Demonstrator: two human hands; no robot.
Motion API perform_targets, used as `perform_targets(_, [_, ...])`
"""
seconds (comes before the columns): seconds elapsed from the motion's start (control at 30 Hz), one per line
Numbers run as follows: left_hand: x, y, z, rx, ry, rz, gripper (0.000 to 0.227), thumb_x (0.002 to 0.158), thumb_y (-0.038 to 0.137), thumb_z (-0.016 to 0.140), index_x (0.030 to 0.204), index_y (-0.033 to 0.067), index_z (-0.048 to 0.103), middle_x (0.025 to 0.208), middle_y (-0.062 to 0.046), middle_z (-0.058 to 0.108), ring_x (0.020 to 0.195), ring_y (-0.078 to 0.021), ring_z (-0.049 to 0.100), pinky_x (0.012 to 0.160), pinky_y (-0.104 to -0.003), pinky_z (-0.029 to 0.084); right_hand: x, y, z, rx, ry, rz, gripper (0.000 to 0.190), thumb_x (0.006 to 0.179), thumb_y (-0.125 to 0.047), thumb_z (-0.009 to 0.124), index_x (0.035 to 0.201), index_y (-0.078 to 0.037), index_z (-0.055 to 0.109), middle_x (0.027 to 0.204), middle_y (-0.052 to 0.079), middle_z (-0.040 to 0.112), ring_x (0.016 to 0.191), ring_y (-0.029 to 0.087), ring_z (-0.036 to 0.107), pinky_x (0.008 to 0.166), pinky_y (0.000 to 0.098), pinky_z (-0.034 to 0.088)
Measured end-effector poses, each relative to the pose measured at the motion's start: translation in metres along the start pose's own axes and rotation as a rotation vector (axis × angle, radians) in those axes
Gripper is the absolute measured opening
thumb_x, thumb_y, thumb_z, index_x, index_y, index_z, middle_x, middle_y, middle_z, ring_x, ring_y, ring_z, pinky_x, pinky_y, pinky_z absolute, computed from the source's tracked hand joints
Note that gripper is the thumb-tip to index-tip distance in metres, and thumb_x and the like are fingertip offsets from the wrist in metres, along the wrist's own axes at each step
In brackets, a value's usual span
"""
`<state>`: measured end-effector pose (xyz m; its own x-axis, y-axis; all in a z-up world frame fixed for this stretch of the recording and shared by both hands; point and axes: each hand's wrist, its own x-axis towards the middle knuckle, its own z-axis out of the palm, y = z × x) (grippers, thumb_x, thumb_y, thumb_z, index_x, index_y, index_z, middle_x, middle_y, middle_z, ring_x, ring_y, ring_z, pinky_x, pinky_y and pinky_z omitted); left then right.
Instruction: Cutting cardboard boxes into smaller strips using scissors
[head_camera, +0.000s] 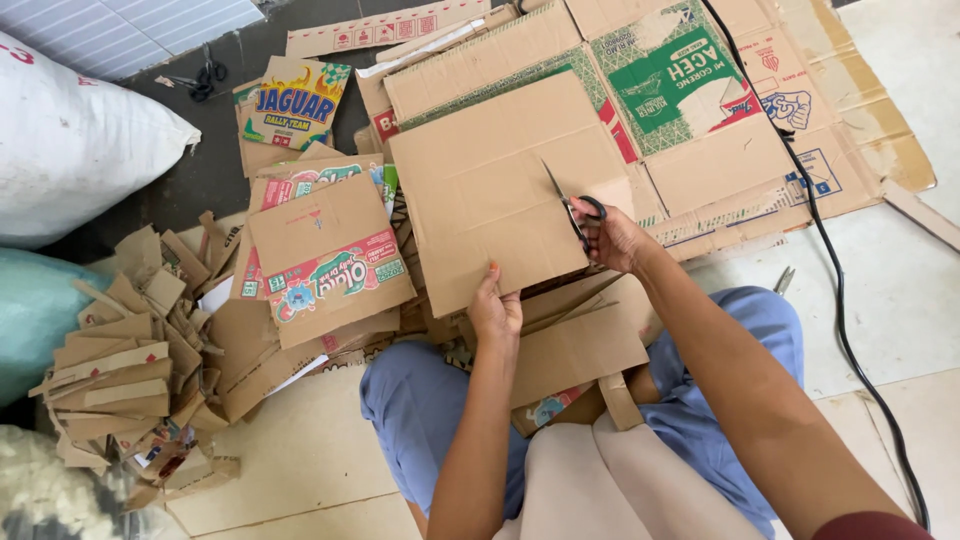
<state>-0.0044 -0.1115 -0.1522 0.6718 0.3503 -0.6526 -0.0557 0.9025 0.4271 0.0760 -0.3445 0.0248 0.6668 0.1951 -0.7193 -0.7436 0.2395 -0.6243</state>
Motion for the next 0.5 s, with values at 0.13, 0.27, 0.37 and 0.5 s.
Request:
perform_targets(0.13, [-0.019, 0.001, 0.009, -0.016, 0.009, 0.019, 0.04, 0.081, -0.004, 0.08, 0.117, 0.0115, 0.071, 0.12, -0.015, 0.074, 0.107, -0.038, 0.071, 0.092, -0.067, 0.058, 0.013, 0.005, 0.005, 0.113, 0.006, -0.019, 0.044, 0.071, -0.065, 0.084, 0.094, -0.029, 0.075, 0.078, -0.001, 0.069, 0.075, 0.016, 0.067, 0.066, 0.0268, 0.049])
perform_targets(0.27, [-0.035, 0.012, 0.009, 0.003, 0.012, 0.001, 0.038, 0.081, -0.005, 0.08, 0.114, 0.0123, 0.073, 0.118, -0.014, 0.074, 0.106, -0.0389, 0.072, 0.09, -0.066, 0.059, -0.011, -0.005, 0.027, 0.096, 0.038, -0.049, 0.043, 0.071, -0.066, 0.084, 0.089, -0.029, 0.073, 0.072, -0.004, 0.065, 0.068, 0.013, 0.065, 0.065, 0.0258, 0.051])
perform_targets(0.37, [-0.028, 0.013, 0.005, 0.004, 0.002, 0.0, 0.039, 0.081, -0.005, 0.08, 0.115, 0.0125, 0.073, 0.119, -0.015, 0.074, 0.106, -0.0393, 0.072, 0.089, -0.066, 0.059, -0.021, -0.008, 0.032, 0.032, 0.071, -0.098, 0.042, 0.072, -0.064, 0.086, 0.088, -0.028, 0.072, 0.068, -0.006, 0.065, 0.061, 0.011, 0.064, 0.059, 0.0245, 0.049])
perform_targets(0.5, [-0.026, 0.015, -0.003, 0.013, 0.0, 0.002, 0.04, 0.081, -0.004, 0.081, 0.116, 0.0133, 0.073, 0.12, -0.014, 0.074, 0.107, -0.0391, 0.071, 0.091, -0.066, 0.059, -0.032, -0.01, 0.041, -0.01, 0.109, -0.189, 0.039, 0.074, -0.052, 0.09, 0.098, -0.027, 0.072, 0.065, -0.005, 0.063, 0.054, 0.011, 0.063, 0.052, 0.023, 0.046])
